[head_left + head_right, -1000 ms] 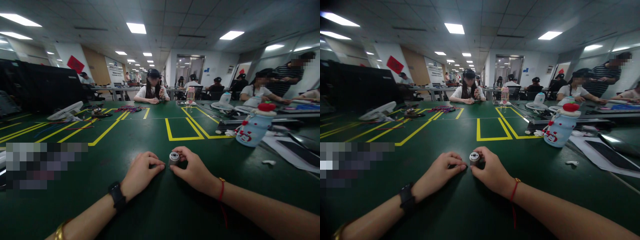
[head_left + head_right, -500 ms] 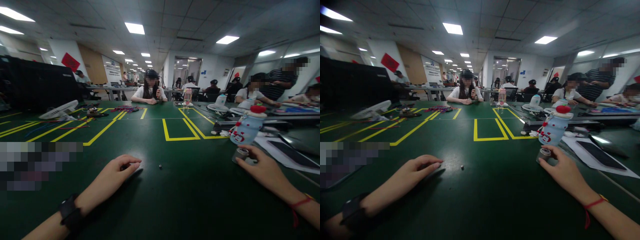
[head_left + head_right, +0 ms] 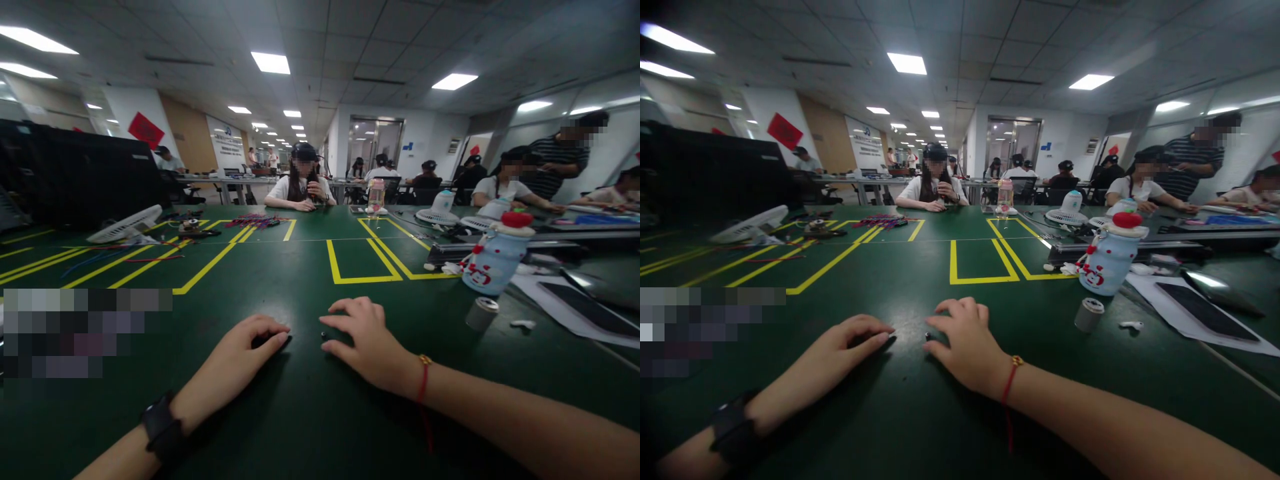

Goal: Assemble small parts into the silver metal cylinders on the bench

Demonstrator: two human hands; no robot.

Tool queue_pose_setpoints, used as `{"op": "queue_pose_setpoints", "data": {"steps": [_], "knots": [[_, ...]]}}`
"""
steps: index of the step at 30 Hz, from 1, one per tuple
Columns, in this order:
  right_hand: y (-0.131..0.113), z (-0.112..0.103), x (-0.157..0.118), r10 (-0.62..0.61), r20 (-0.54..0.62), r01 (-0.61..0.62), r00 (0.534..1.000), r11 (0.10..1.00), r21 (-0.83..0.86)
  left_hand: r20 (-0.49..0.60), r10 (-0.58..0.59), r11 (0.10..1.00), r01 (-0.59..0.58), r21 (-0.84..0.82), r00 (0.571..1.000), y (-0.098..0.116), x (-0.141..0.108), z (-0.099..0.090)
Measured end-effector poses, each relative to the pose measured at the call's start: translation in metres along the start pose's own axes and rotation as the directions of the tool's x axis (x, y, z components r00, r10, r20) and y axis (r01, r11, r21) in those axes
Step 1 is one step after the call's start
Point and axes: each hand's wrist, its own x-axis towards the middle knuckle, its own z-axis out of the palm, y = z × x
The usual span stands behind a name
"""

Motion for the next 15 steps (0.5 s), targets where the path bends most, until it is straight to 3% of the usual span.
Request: {"op": "queue_pose_setpoints", "data": {"steps": [2, 4, 7, 9, 12, 15], "knots": [[-0.006, 0.006, 0.012, 0.002, 0.036, -0.004, 0.999, 0.999, 0.045, -0.011, 0.009, 1.0, -0.009, 0.003, 1.0, -0.001, -0.001, 0.0], [0.003, -0.005, 0.012, 0.031, 0.033, -0.033, 0.999, 0.998, 0.063, -0.012, 0.008, 1.0, -0.008, -0.003, 1.0, 0.0, -0.001, -0.001], [0.04, -0.046, -0.006, 0.1, -0.075, -0.101, 0.992, 0.995, -0.012, -0.013, 0.002, 1.0, -0.002, -0.004, 1.0, 0.0, -0.001, -0.001], [0.074, -0.08, -0.028, 0.147, -0.191, -0.184, 0.97, 0.963, -0.194, -0.016, 0.008, 1.0, -0.008, 0.005, 1.0, 0.0, 0.0, 0.001], [0.125, -0.118, -0.065, 0.301, -0.318, -0.427, 0.899, 0.765, -0.482, -0.016, 0.024, 0.999, -0.023, 0.022, 1.0, 0.0, 0.001, 0.004], [0.158, -0.13, -0.091, 0.531, -0.274, -0.591, 0.802, 0.639, -0.492, -0.024, 0.027, 0.999, -0.026, 0.032, 0.999, 0.0, 0.001, 0.006]]}}
